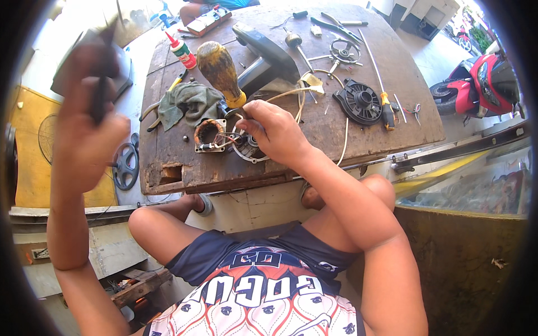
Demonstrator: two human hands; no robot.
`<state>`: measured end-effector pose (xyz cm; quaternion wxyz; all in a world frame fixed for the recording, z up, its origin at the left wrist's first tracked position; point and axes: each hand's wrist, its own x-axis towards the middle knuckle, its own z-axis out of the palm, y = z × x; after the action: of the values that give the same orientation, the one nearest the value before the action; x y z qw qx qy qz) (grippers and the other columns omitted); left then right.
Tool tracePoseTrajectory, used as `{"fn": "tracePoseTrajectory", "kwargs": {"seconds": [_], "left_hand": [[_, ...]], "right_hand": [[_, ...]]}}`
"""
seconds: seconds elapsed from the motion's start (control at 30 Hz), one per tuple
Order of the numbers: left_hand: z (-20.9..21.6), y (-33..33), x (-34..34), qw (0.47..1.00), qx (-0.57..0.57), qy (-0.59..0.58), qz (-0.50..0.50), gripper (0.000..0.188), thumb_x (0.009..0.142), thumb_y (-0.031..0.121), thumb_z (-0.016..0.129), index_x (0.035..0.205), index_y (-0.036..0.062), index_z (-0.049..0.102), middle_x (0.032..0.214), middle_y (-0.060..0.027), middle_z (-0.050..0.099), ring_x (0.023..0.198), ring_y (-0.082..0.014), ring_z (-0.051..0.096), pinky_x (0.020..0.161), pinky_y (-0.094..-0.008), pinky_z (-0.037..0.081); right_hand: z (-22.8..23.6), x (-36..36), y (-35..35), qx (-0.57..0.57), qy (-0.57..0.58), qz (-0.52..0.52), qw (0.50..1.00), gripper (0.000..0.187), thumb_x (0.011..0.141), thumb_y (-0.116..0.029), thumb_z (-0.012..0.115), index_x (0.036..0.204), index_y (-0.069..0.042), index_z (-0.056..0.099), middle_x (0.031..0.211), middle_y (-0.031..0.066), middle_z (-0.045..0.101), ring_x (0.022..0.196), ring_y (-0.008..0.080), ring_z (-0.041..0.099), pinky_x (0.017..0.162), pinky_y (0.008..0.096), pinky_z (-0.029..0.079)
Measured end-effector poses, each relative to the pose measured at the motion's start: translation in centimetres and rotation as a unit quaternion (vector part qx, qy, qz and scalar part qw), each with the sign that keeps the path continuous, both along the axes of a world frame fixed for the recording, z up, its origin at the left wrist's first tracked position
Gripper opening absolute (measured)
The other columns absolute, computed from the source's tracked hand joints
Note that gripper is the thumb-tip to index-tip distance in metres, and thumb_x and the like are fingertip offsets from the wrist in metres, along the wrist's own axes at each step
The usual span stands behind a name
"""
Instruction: The person assembles a small electric motor by inserting a bearing into a housing, applying adhesive, and joining the stator and rotor halves. They then insert a shaft and tighten it with a wrench.
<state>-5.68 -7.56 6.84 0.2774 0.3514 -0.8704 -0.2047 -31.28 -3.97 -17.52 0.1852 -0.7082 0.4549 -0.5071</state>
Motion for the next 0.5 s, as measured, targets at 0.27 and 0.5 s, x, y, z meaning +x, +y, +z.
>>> {"fn": "tracePoseTrajectory", "kwargs": {"seconds": [0.27,0.5], "left_hand": [[-7.9,-1.0,5.1,0.990,0.114,0.043,0.074,0.094,0.075,0.002,0.065,0.167,0.0163,0.054,0.141,-0.0104,0.068,0.120,-0.0210,0.067,0.107,-0.0322,0.052],[-21.1,-6.3,10.9,0.938,0.100,-0.219,0.248,0.071,0.088,0.024,0.086,0.156,0.0201,0.065,0.145,-0.0170,0.069,0.120,-0.0395,0.071,0.108,-0.0493,0.056]], "right_hand": [[0.5,-0.4,0.1,-0.016,-0.011,-0.018,1.000,0.021,0.104,-0.011,0.078,0.114,0.000,0.064,0.097,0.0161,0.070,0.087,0.0351,0.073,0.078,0.0440,0.057],[2.3,-1.8,0.9,0.035,-0.089,-0.046,0.994,0.018,0.108,-0.012,0.076,0.112,0.000,0.064,0.093,0.0107,0.072,0.083,0.0193,0.069,0.079,0.0379,0.056]]}}
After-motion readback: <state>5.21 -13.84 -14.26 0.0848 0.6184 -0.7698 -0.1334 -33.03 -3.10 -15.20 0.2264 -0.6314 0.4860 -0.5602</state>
